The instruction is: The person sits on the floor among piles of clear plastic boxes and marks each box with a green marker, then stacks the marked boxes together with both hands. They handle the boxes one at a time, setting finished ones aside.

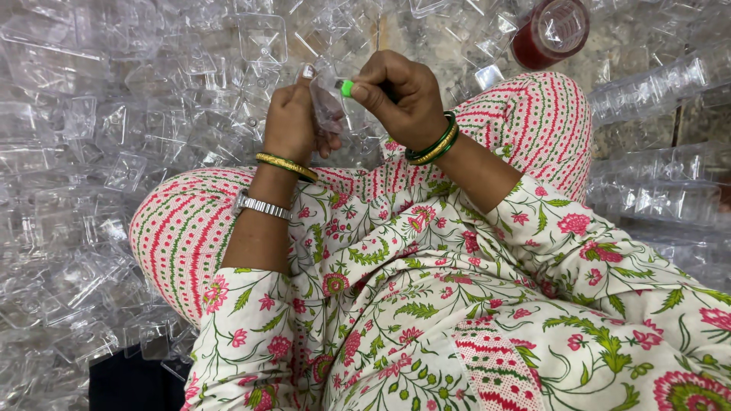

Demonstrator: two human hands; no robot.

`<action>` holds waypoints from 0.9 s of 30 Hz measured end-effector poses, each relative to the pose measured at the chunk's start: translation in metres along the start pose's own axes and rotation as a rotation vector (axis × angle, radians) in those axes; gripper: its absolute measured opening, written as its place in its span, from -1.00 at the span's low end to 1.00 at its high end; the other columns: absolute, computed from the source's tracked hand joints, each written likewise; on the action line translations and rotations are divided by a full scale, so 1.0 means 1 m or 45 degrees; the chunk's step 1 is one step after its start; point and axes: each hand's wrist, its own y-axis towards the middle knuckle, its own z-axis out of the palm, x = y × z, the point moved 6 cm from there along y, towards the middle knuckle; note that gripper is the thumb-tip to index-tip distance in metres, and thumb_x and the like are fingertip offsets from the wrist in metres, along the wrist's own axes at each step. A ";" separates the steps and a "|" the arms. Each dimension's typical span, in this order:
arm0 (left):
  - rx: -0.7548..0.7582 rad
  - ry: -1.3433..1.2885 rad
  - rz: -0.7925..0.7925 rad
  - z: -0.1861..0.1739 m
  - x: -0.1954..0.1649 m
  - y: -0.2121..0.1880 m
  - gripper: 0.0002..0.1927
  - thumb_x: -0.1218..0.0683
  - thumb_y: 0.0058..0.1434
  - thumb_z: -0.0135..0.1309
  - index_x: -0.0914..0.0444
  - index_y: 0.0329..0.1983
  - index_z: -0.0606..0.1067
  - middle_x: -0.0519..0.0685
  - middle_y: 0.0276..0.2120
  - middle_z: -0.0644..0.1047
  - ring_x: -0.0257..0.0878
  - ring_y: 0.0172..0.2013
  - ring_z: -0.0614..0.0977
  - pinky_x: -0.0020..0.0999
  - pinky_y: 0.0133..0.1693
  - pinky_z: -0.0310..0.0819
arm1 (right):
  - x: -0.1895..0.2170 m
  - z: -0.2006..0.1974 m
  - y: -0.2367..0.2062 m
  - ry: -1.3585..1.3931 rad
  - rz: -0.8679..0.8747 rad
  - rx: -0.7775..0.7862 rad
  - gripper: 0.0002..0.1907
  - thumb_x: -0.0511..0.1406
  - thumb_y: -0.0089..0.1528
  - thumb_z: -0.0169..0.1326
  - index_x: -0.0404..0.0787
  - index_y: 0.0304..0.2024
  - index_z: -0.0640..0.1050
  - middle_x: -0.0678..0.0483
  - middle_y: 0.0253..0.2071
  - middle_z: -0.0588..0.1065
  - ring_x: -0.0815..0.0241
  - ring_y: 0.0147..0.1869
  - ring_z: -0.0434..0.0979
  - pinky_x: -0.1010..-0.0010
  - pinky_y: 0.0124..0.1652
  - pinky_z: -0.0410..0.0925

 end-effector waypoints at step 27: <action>0.535 0.076 -0.105 0.018 -0.014 -0.027 -0.47 -0.20 0.47 -0.18 0.35 -0.27 0.48 0.09 -0.56 0.52 -0.19 -0.72 0.47 -0.37 -0.74 0.20 | -0.003 -0.059 0.016 -0.093 -0.005 0.057 -0.89 -0.38 0.37 0.30 -0.31 -0.10 0.68 0.03 -0.25 0.57 0.32 -0.20 0.54 0.55 -0.27 0.37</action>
